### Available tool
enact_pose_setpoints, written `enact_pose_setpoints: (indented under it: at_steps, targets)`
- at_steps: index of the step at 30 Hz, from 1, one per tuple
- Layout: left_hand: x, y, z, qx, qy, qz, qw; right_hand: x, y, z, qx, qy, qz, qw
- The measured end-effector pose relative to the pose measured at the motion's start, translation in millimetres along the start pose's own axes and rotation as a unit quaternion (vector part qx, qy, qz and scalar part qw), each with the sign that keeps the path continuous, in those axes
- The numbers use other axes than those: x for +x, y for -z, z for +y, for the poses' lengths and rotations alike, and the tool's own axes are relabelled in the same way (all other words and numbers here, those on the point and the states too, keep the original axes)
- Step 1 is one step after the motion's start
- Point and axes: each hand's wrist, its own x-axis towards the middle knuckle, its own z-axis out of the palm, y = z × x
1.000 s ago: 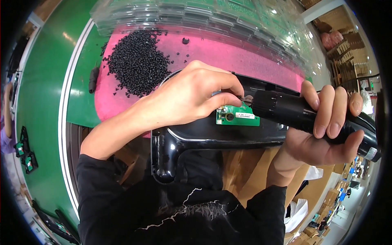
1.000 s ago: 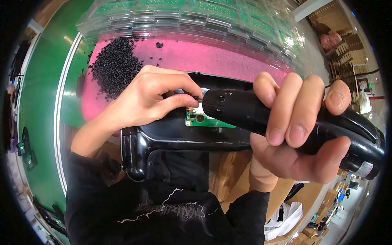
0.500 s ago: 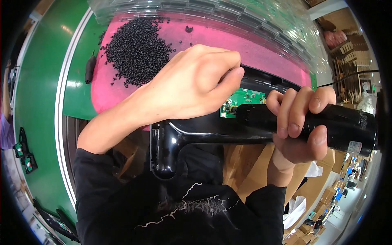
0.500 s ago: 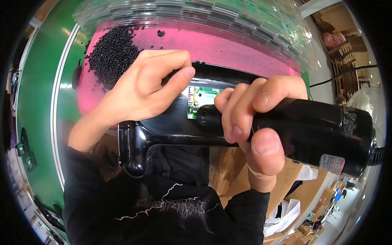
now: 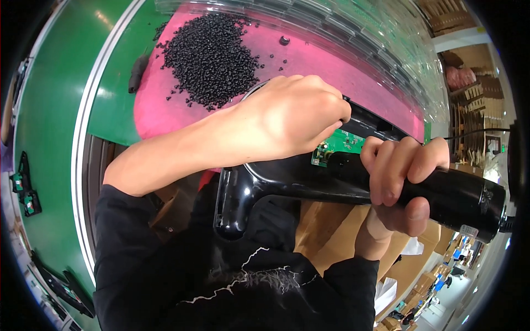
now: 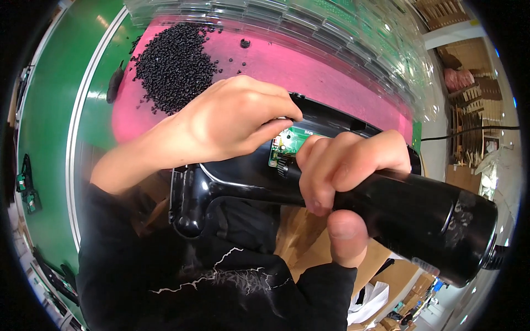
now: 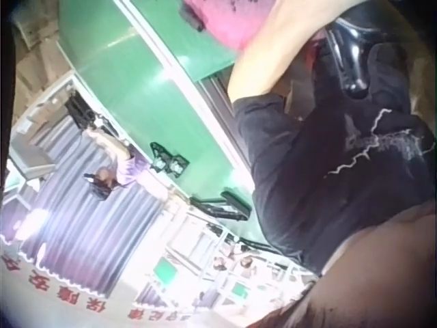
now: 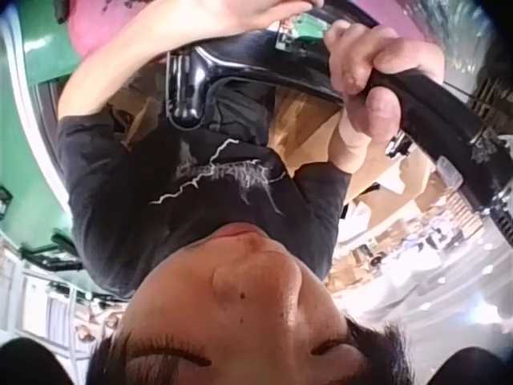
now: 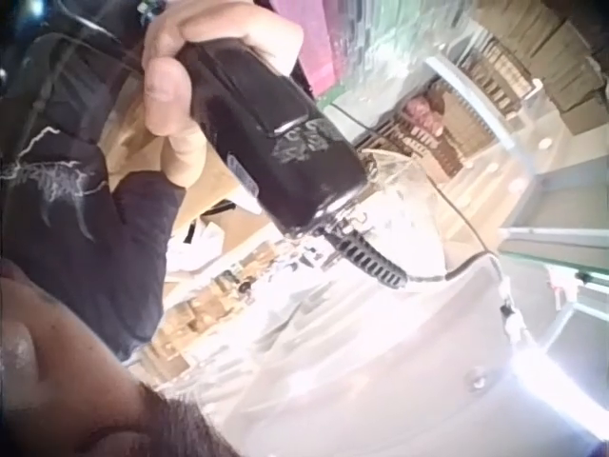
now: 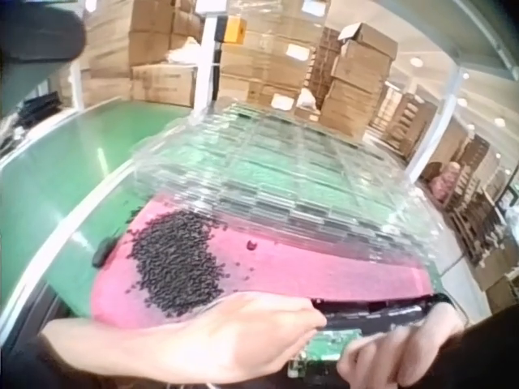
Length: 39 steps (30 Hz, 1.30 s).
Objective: Assembling circuit boards into black plastic housings using an electric screwdriver on an assembly line.
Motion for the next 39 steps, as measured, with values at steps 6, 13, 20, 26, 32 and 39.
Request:
enact_pose_setpoints:
  at_steps: [6,13,20,26,32,39]
  targets:
    - [0,3,2,0.004,0.040,-0.060,0.997,6,-2,3,0.022,-0.021,-0.051,0.998]
    - [-1,3,2,-0.007,0.007,-0.071,0.997,3,-2,3,0.027,-0.018,-0.043,0.999]
    - [-2,-1,1,-0.042,-0.016,-0.038,0.998,4,-10,0,-0.019,-0.005,0.033,0.999]
    - [-4,6,2,-0.024,-0.016,-0.100,0.995,-4,9,-10,0.014,0.119,0.020,0.993]
    - [9,3,9,-0.158,-0.068,-0.077,0.982,-5,7,-36,0.086,0.189,0.061,0.976]
    - [8,10,11,-0.174,-0.016,-0.139,0.975,-13,18,-43,0.024,0.177,0.102,0.979]
